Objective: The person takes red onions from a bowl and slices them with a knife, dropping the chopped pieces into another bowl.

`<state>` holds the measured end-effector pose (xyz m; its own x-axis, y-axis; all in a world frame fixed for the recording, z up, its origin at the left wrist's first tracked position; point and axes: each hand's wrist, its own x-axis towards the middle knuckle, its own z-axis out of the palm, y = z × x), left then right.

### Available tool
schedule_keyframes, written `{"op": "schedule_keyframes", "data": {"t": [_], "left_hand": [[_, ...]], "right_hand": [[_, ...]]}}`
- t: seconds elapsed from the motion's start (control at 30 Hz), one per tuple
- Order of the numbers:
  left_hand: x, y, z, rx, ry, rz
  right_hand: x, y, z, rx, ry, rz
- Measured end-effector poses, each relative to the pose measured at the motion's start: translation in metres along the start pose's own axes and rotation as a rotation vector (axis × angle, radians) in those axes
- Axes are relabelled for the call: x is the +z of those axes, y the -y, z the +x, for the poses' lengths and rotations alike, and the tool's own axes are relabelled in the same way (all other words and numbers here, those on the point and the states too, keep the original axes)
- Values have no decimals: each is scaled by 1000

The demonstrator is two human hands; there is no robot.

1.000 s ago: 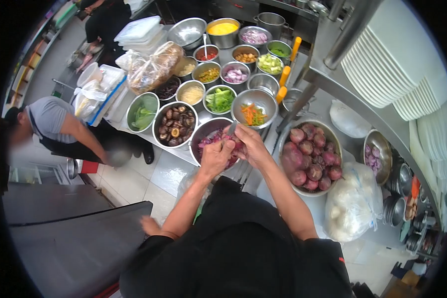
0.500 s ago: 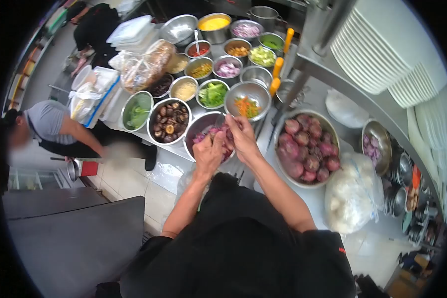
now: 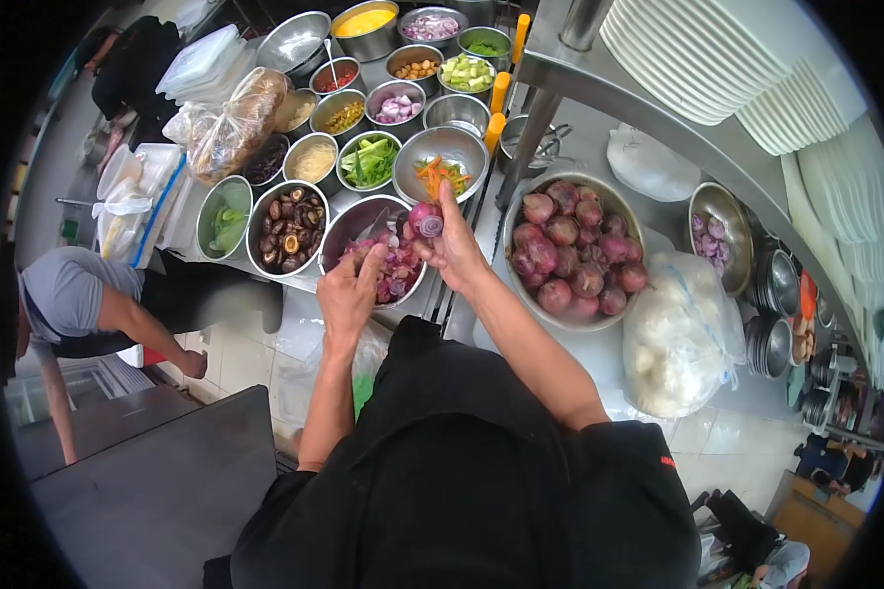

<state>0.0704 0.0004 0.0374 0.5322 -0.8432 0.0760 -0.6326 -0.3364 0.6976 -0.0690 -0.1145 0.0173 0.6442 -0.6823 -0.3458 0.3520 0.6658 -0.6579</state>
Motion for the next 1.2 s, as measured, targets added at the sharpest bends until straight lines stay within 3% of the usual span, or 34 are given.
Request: {"op": "schedule_keyframes", "data": {"t": [0.13, 0.3, 0.37, 0.47, 0.6, 0.67, 0.7, 0.9, 1.2], "left_hand": [[-9, 15, 6, -27, 95, 305], [-2, 30, 18, -41, 88, 331], [-3, 29, 20, -15, 115, 368], [-4, 26, 19, -11, 92, 345], [-1, 5, 6, -11, 62, -72], [9, -3, -4, 52, 57, -301], [5, -16, -10, 48, 84, -274], [15, -25, -23, 47, 135, -313], [15, -22, -25, 36, 127, -258]], "right_hand": [[-4, -1, 0, 2, 16, 4], [-3, 8, -2, -13, 47, -26], [11, 13, -7, 21, -68, 47], [13, 15, -9, 55, -107, 156], [2, 7, -2, 117, -123, 197], [-12, -2, 4, 125, 31, 283], [-10, -1, 3, 129, 109, 325], [26, 5, -10, 142, -208, 382], [24, -6, -6, 112, -118, 390]]}}
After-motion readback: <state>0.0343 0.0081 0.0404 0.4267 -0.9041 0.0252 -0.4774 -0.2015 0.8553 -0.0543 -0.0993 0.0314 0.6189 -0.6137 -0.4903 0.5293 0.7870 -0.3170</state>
